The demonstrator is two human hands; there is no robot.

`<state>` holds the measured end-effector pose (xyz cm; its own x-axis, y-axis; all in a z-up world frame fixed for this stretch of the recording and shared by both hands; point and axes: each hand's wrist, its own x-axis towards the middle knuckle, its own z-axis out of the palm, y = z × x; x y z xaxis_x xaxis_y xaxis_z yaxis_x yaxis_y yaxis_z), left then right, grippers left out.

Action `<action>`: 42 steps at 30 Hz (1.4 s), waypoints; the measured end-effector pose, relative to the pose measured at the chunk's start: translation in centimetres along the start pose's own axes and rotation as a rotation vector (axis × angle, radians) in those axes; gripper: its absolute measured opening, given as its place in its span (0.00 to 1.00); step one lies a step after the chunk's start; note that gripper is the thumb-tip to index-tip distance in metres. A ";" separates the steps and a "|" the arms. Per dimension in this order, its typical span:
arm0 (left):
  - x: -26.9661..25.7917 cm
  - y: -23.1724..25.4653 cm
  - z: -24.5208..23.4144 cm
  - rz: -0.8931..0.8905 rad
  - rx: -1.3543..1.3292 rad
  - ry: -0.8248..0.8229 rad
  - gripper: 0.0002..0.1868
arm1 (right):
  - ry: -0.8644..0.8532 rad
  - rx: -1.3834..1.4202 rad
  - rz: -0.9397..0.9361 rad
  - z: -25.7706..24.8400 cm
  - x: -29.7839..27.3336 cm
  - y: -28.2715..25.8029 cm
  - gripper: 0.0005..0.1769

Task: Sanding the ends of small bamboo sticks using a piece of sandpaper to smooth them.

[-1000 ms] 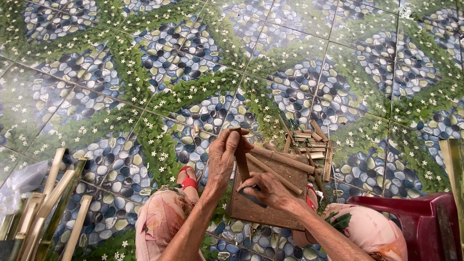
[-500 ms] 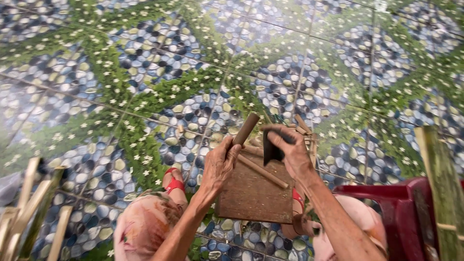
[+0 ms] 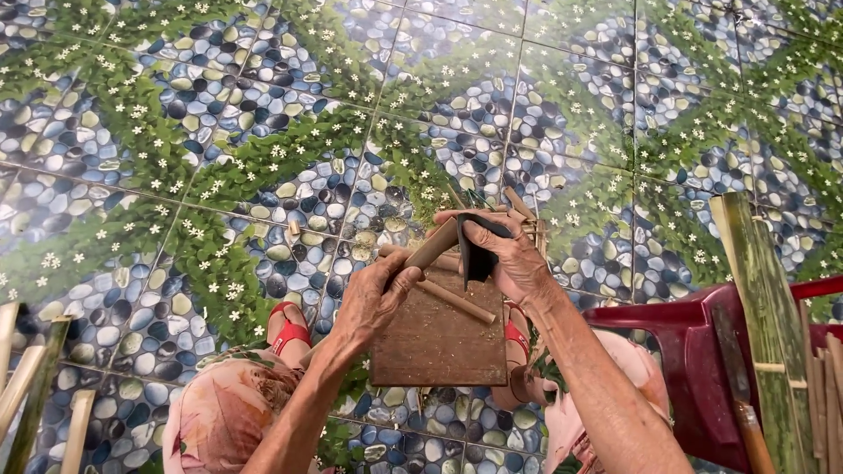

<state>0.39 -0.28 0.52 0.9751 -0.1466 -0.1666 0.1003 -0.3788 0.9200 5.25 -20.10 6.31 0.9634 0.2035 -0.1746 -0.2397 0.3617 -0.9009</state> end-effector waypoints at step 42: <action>0.3 0.5 -1.1 -0.005 -0.179 -0.181 0.20 | -0.097 0.213 0.273 -2.6 0.7 2.7 0.16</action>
